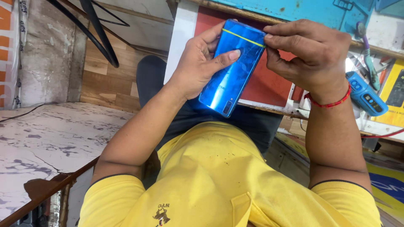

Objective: The person repairs a smartphone by first using a screwdriver to remove screws from the back cover. They then apply a sealant from a tube along the edges of the phone's internal frame. Finally, they reattach the back cover and secure it with rubber bands while wiping the surface with a tissue.

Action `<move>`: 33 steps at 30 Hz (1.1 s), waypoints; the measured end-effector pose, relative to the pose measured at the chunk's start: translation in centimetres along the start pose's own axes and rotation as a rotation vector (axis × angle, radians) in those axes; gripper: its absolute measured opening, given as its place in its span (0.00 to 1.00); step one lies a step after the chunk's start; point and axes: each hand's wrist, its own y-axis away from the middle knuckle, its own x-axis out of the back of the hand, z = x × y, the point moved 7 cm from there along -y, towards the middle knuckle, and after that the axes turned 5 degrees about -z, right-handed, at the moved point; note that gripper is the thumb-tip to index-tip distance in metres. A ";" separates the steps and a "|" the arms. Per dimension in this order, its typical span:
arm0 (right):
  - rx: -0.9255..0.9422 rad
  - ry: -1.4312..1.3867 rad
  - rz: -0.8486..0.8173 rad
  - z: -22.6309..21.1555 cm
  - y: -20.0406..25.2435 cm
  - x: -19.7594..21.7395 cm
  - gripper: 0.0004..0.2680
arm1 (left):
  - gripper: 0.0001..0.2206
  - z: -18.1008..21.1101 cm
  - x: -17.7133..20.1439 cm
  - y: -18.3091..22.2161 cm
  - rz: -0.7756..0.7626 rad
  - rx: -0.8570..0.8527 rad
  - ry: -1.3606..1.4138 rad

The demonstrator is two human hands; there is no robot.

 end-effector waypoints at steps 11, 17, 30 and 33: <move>-0.101 -0.034 -0.033 0.9 0.1 -1.4 0.08 | 0.27 -1.0 0.9 0.3 0.036 0.017 0.038; -0.509 -0.865 0.022 1.1 2.4 -7.3 0.27 | 0.21 0.2 2.3 0.6 0.182 -0.328 0.160; -0.451 -0.453 -0.081 2.8 -4.2 -5.0 0.19 | 0.14 -0.8 3.5 0.6 -0.103 -0.121 -0.320; -0.712 -0.713 0.055 6.9 -5.0 -5.8 0.05 | 0.12 -0.8 4.0 -0.6 -0.014 -0.218 -0.311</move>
